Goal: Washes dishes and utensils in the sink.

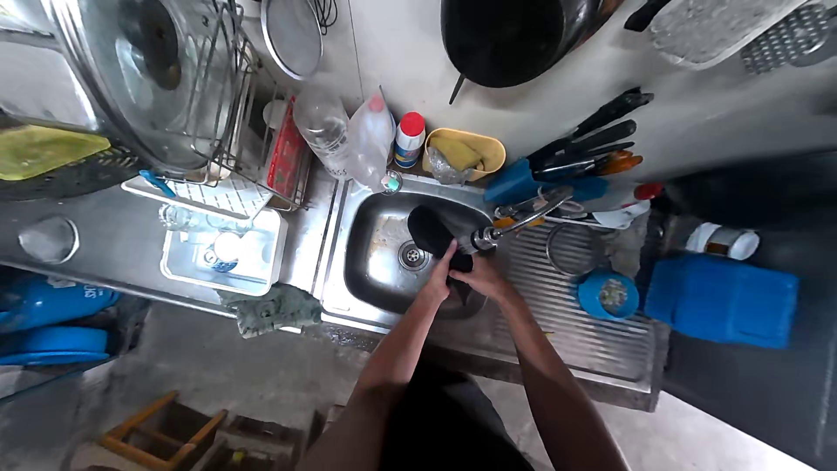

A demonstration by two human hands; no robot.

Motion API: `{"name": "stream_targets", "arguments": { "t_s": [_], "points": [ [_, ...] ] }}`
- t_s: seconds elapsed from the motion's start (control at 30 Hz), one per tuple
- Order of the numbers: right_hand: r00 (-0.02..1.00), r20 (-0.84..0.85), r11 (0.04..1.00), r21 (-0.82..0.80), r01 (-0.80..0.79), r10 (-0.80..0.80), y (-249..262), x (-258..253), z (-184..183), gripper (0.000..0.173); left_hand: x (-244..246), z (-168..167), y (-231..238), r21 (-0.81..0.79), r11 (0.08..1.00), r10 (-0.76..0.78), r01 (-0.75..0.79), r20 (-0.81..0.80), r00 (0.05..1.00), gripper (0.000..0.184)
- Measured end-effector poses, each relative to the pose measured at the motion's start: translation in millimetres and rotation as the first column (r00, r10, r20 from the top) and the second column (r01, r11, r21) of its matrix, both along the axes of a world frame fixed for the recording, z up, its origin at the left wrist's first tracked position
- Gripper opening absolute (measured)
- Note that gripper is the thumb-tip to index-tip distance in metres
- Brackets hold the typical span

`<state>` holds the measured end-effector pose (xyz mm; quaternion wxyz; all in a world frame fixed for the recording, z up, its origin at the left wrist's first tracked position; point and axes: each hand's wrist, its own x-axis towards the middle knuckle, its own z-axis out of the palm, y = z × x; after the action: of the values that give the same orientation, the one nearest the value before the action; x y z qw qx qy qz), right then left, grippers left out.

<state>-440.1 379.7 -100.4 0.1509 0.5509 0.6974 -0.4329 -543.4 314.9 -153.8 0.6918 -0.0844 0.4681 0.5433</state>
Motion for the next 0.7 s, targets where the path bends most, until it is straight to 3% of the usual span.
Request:
{"name": "stream_targets", "arguments": {
  "t_s": [0.1,0.2,0.33,0.5,0.6,0.7],
  "points": [
    [0.993,0.086,0.996,0.023,-0.083,0.081,-7,4,10,0.096,0,4,3,-0.035,0.992,0.117,-0.122,-0.116,0.986,0.050],
    [0.992,0.123,0.999,0.039,-0.025,0.020,-26,6,15,0.091,3,4,5,-0.117,0.973,0.155,-0.200,-0.312,0.937,0.051],
    [0.986,0.163,0.998,0.057,0.023,-0.032,-48,6,14,0.098,1,-17,1,-0.262,0.956,0.019,-0.130,-0.389,0.921,0.068],
    [0.971,-0.083,0.968,0.094,0.231,-0.224,-50,19,-10,0.087,-6,-34,-25,-0.236,0.971,-0.064,-0.036,-0.404,0.912,0.080],
    [0.969,-0.157,0.971,0.112,0.211,-0.193,-51,6,-41,0.093,-2,-35,-36,-0.220,0.975,-0.112,0.021,-0.407,0.907,0.077],
    [0.971,-0.044,0.966,0.107,0.237,-0.233,-47,-22,-51,0.090,-1,-19,-40,-0.213,0.973,-0.184,0.086,-0.502,0.845,0.066]
  ]
}}
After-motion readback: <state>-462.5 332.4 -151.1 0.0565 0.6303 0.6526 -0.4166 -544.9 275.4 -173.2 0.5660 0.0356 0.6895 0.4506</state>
